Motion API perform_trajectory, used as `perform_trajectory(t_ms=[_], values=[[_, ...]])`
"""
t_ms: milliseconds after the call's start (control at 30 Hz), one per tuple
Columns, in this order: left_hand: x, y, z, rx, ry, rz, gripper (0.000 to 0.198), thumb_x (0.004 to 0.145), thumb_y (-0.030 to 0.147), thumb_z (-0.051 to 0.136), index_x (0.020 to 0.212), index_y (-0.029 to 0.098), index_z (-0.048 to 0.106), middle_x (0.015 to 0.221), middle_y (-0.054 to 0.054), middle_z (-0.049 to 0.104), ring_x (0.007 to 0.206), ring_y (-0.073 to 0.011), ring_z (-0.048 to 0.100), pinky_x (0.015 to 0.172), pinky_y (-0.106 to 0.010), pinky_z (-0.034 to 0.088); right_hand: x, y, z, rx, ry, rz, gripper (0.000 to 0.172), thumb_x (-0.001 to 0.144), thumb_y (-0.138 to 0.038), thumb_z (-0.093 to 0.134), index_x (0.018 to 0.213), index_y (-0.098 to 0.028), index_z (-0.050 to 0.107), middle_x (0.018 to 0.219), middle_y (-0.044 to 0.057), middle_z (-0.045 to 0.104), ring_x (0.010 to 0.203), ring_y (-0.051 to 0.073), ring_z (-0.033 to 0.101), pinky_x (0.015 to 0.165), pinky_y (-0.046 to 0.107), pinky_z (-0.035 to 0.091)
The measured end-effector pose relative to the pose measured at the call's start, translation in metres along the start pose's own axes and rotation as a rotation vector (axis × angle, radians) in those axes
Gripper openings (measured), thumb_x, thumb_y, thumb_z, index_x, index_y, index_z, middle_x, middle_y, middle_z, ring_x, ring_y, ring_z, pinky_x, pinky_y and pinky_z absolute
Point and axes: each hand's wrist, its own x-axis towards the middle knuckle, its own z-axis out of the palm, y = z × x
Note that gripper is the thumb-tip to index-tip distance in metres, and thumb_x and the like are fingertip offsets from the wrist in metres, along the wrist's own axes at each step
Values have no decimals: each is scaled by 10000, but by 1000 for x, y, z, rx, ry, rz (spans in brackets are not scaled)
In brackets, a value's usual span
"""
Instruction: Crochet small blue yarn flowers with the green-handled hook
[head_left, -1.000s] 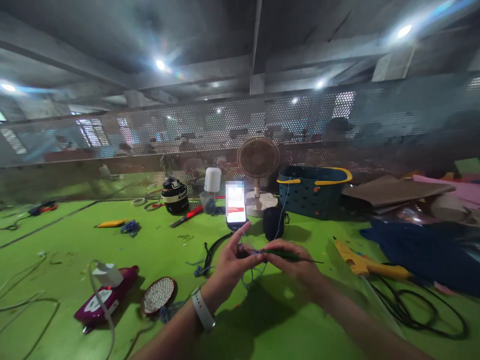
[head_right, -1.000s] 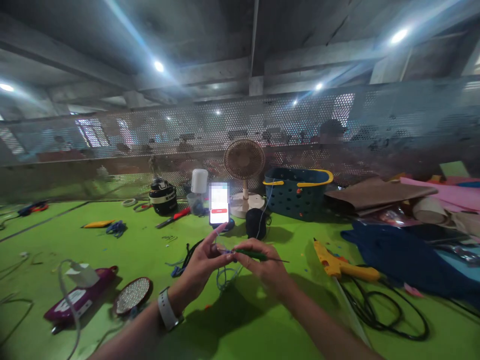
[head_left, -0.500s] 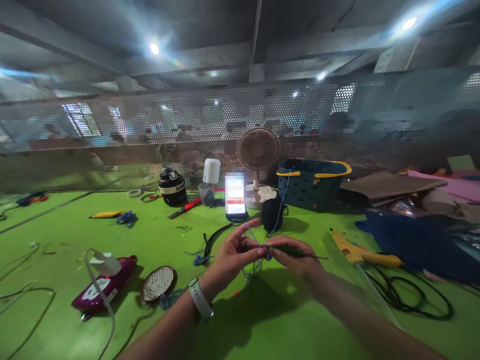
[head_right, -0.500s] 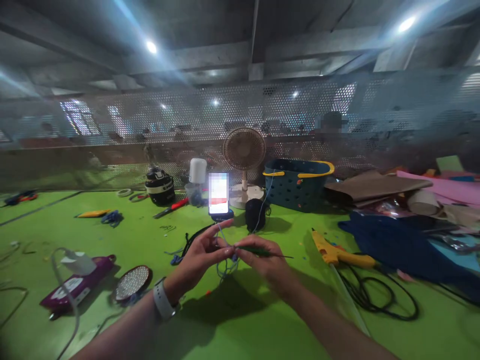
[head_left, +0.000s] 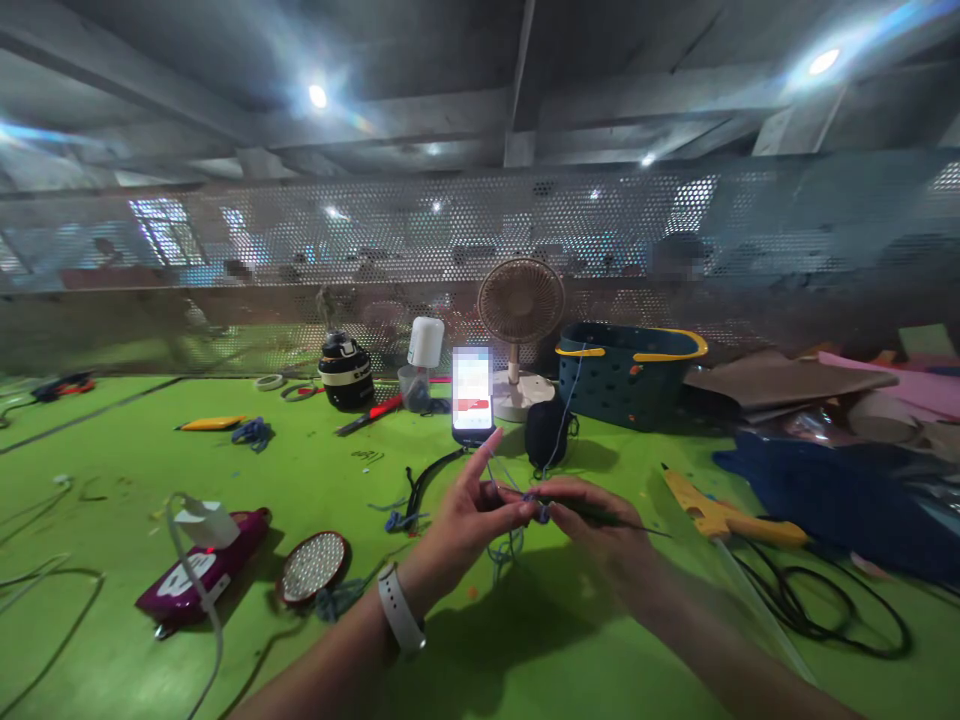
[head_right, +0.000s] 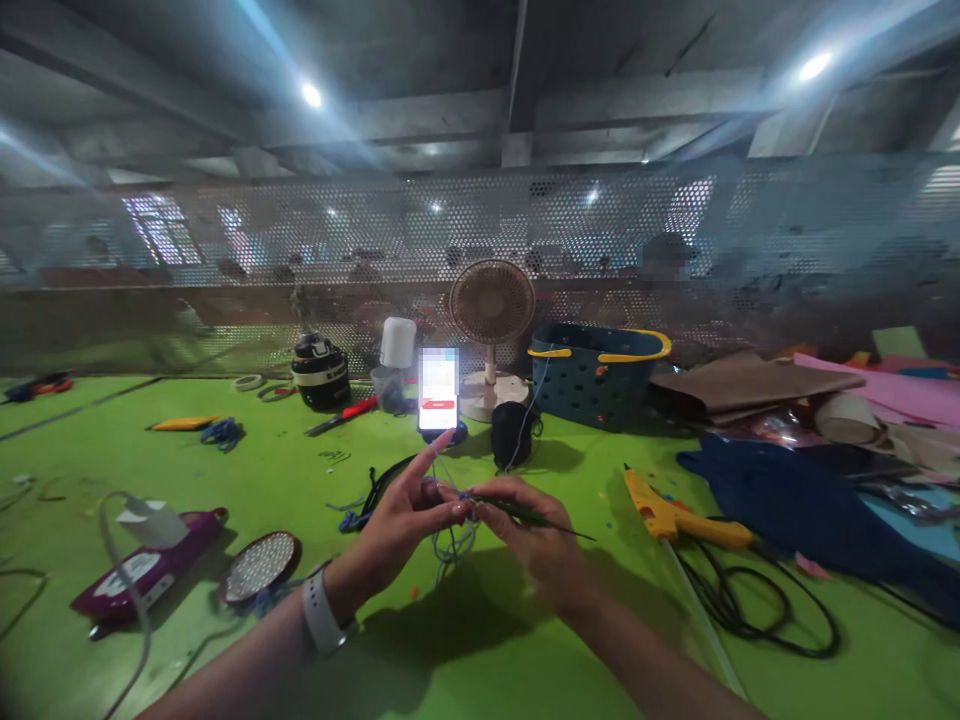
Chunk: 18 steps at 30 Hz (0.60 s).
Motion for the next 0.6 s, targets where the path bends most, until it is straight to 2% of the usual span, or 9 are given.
perform_trajectory(t_ms=[133, 333, 600], values=[[-1, 0, 1, 5, -8, 7, 1013, 705, 132, 812, 1524, 242, 226, 743, 5, 677, 718, -121, 635, 710, -260, 476, 0, -1, 0, 30, 2, 3, 106, 785, -284, 767, 881, -325, 782, 891, -6, 761, 849, 159, 717, 770, 274, 605], [-2, 1, 7, 7, 7, 52, 963, 709, 161, 818, 1507, 212, 281, 762, -7, 693, 726, -117, 624, 705, -252, 465, -1, -3, 1, -17, 20, -17, 126, 815, -282, 742, 913, -354, 772, 914, -28, 760, 871, 133, 716, 791, 226, 591], [-3, -1, 8, 20, 17, 63, 927, 725, 185, 810, 1499, 207, 299, 773, -11, 693, 718, -112, 609, 682, -244, 447, -2, 1, -2, -157, 16, -148, 164, 834, -276, 723, 966, -366, 762, 973, -28, 750, 924, 136, 696, 838, 239, 570]])
